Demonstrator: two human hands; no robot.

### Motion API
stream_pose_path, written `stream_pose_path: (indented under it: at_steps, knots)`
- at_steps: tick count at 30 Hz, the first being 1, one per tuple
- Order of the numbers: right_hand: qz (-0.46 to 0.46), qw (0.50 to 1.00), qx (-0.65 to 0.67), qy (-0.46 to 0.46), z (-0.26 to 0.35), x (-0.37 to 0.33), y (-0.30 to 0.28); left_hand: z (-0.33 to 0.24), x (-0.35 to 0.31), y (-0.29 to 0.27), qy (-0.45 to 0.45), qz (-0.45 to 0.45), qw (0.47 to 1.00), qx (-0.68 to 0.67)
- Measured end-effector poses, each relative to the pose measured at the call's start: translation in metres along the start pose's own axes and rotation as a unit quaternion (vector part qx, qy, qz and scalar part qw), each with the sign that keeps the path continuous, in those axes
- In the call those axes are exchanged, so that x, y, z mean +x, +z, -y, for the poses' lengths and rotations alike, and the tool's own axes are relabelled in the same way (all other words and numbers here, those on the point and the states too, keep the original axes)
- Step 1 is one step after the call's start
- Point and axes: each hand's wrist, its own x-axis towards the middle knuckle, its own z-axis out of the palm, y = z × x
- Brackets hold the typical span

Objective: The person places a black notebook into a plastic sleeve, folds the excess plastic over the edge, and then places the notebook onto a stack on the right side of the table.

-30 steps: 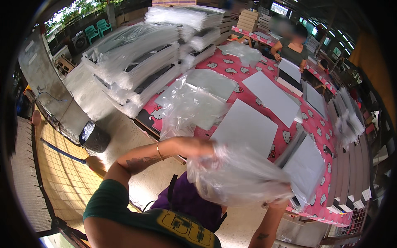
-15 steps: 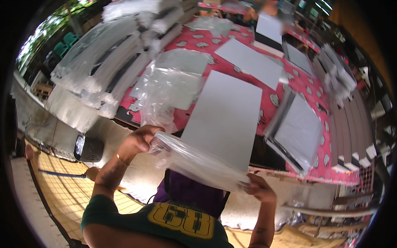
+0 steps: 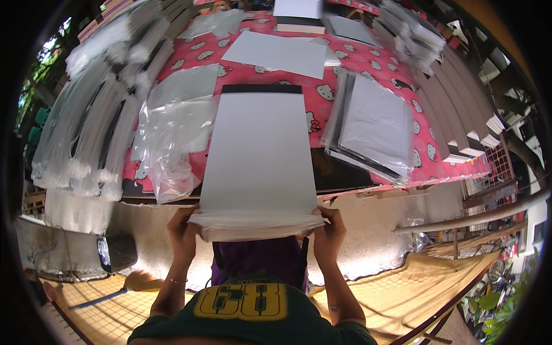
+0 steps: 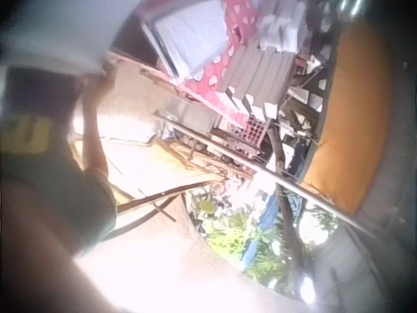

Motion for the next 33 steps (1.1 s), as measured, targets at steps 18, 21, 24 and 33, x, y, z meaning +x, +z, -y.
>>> stream_pose_path:
  at_steps: [18,21,24,33]
  knots:
    - [0.201,0.829,0.509,0.116,0.043,0.211,0.065,-0.008,0.231,0.018,-0.054,0.067,0.849,-0.521]
    - [0.224,0.876,0.388,0.177,-0.008,0.206,0.082,0.117,0.228,-0.035,-0.163,0.0,0.846,-0.508]
    - [0.16,0.972,0.128,0.112,-0.015,0.21,0.056,0.088,0.204,0.004,-0.197,-0.042,0.886,-0.418]
    - [0.056,0.977,0.122,-0.167,-0.01,0.215,0.08,0.025,0.217,0.038,0.12,0.063,0.991,0.006]
